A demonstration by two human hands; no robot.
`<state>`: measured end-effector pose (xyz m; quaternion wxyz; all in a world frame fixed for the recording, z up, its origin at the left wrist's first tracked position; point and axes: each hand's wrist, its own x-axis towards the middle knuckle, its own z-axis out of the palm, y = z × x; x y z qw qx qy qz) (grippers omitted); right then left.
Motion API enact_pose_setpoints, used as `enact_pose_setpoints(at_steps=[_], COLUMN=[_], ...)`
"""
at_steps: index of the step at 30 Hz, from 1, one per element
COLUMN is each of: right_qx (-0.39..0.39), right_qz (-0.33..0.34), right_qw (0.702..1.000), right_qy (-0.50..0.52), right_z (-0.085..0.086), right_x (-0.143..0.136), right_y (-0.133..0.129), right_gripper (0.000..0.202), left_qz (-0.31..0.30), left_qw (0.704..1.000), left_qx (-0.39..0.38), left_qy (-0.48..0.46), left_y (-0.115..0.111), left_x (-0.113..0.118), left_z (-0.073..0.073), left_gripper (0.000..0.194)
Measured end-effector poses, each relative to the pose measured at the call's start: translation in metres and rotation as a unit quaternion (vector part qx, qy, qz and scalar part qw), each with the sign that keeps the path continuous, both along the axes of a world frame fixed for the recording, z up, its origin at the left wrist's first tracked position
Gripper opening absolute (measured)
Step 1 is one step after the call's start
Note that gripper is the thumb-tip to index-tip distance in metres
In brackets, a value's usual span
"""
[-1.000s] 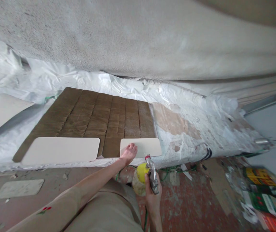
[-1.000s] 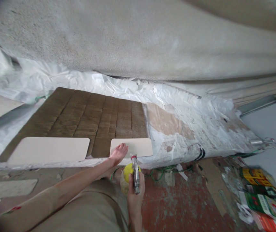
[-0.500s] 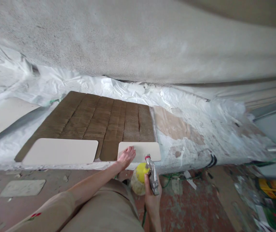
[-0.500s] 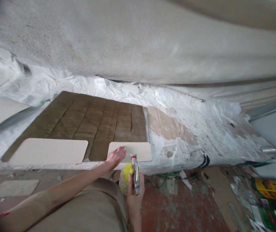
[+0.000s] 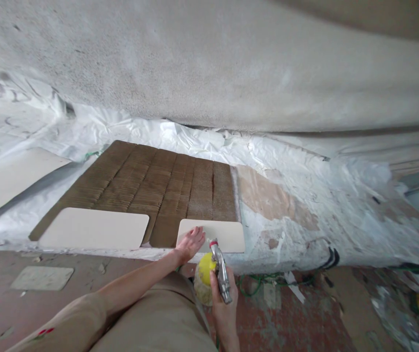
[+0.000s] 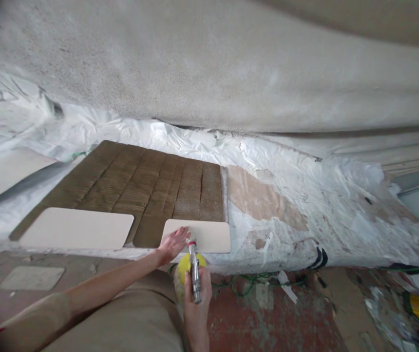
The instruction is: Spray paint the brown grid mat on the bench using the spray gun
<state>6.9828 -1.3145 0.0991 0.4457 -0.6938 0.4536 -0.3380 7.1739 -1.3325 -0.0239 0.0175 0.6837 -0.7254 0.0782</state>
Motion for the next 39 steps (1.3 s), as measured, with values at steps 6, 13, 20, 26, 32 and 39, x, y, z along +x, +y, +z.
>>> enact_pose_setpoints(at_steps=[6, 13, 20, 26, 32, 39], right_qx=[0.017, 0.012, -0.028, -0.027, 0.000, 0.005], right_qz=[0.014, -0.009, -0.019, 0.019, -0.007, 0.009], right_qw=[1.000, 1.000, 0.999, 0.999, 1.000, 1.000], right_qy=[0.000, -0.011, -0.011, -0.014, -0.014, 0.002], right_z=[-0.003, -0.001, 0.001, -0.001, 0.006, 0.016], right_x=[-0.003, -0.004, -0.002, 0.002, 0.003, 0.007], right_y=[-0.002, -0.021, -0.035, -0.038, -0.049, -0.055], right_gripper=[0.025, 0.029, 0.028, 0.023, 0.029, 0.028], left_qz=[0.000, 0.003, 0.010, 0.005, 0.023, 0.030], left_qw=[1.000, 0.999, 0.999, 1.000, 0.999, 0.999], left_qx=[0.009, 0.045, 0.035, 0.015, 0.016, 0.018], left_qy=[0.011, -0.005, -0.004, -0.017, -0.017, 0.005], left_y=[0.002, 0.002, 0.000, 0.001, -0.001, 0.000], left_x=[-0.001, -0.002, -0.001, -0.002, -0.003, -0.001], left_z=[0.003, 0.014, 0.006, -0.003, -0.014, -0.025], left_gripper=[0.041, 0.048, 0.044, 0.044, 0.048, 0.049])
